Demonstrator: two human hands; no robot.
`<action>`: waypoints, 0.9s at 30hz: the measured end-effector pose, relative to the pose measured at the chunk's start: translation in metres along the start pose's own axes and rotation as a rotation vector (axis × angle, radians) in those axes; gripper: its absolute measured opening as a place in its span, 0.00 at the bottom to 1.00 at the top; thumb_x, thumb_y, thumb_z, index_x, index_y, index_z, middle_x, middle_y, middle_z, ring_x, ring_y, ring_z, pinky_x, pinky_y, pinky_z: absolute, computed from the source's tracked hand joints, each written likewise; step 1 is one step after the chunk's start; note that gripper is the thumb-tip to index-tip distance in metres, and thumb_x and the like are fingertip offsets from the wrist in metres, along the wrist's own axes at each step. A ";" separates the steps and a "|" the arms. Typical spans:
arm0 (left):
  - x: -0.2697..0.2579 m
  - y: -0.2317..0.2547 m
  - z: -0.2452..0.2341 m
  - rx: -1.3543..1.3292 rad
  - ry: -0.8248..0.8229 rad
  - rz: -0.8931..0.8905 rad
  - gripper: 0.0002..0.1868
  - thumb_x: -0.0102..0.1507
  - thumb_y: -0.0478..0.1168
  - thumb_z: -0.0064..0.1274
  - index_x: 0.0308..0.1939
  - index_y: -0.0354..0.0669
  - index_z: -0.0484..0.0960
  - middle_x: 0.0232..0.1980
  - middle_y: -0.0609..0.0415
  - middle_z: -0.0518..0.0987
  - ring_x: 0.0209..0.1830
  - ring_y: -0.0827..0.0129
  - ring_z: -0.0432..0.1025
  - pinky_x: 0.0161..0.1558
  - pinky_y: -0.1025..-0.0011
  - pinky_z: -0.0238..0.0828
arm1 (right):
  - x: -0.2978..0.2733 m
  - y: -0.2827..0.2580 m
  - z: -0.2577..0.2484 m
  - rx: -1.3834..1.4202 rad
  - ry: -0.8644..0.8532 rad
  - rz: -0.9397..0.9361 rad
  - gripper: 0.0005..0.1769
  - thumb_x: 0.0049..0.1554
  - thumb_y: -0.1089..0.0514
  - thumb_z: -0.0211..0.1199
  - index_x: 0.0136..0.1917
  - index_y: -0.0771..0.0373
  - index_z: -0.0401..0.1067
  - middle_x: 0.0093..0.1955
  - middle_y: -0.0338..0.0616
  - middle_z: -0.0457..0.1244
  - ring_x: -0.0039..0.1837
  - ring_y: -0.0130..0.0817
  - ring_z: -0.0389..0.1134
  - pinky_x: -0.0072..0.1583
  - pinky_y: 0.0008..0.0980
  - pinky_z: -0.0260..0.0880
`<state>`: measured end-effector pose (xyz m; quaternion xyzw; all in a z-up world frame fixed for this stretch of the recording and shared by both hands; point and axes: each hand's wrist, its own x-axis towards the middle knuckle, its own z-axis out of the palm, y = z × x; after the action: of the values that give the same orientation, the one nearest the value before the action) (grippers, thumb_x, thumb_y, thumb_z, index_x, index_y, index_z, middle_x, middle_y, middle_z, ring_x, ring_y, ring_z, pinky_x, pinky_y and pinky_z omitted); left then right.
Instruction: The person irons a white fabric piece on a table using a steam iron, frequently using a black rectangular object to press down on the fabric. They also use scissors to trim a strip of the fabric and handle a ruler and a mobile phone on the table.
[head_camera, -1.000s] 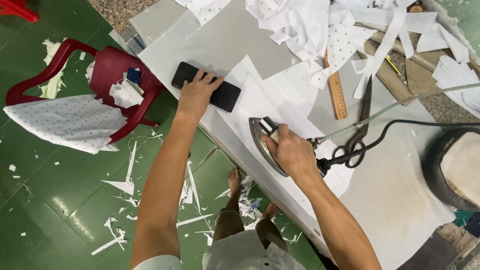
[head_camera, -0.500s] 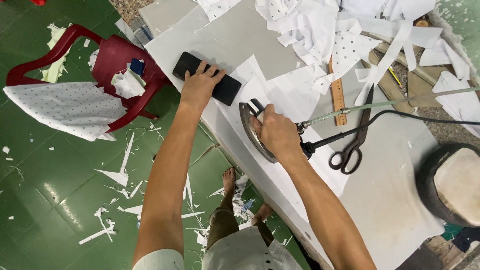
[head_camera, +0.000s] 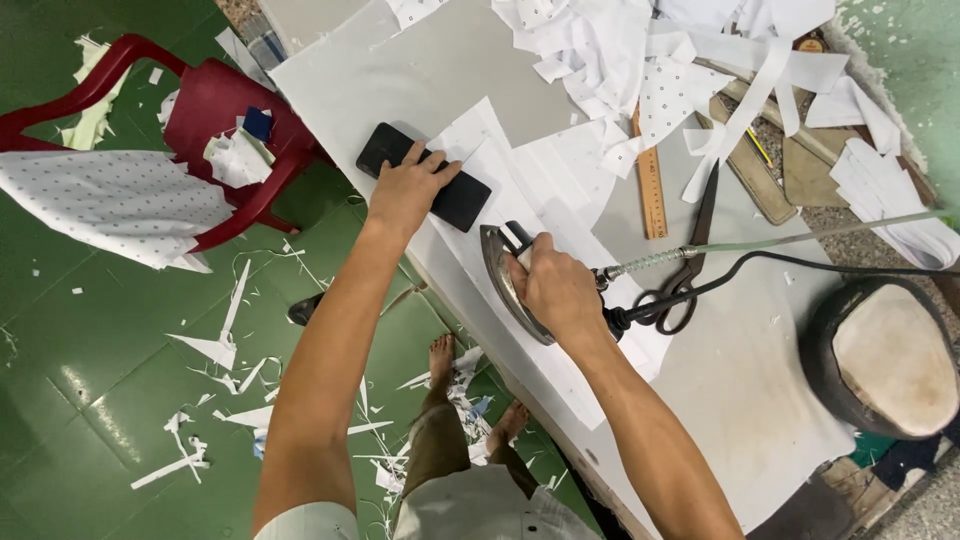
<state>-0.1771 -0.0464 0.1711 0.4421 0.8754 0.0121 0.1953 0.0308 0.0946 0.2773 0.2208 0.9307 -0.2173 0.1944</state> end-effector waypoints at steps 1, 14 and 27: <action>0.004 -0.005 0.000 0.003 0.005 0.000 0.39 0.64 0.25 0.53 0.76 0.60 0.66 0.78 0.51 0.64 0.80 0.48 0.50 0.66 0.28 0.55 | 0.001 -0.001 -0.005 0.000 0.005 -0.002 0.21 0.65 0.44 0.50 0.49 0.65 0.63 0.39 0.64 0.69 0.45 0.58 0.75 0.46 0.51 0.77; 0.068 -0.183 -0.032 0.097 0.358 0.062 0.39 0.62 0.52 0.63 0.73 0.41 0.70 0.62 0.43 0.69 0.65 0.48 0.62 0.64 0.46 0.58 | 0.025 -0.035 -0.023 0.008 -0.049 0.184 0.29 0.65 0.35 0.48 0.58 0.64 0.65 0.45 0.61 0.70 0.51 0.59 0.75 0.52 0.53 0.75; 0.075 -0.189 -0.027 -0.024 0.732 0.144 0.40 0.58 0.56 0.64 0.67 0.35 0.75 0.53 0.42 0.70 0.51 0.54 0.67 0.47 0.59 0.66 | 0.124 -0.101 -0.009 -0.071 0.056 0.046 0.26 0.64 0.36 0.49 0.52 0.62 0.65 0.39 0.58 0.70 0.44 0.56 0.75 0.47 0.50 0.75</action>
<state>-0.3722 -0.0989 0.1341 0.4667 0.8536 0.1932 -0.1269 -0.1244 0.0579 0.2598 0.2411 0.9376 -0.1732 0.1808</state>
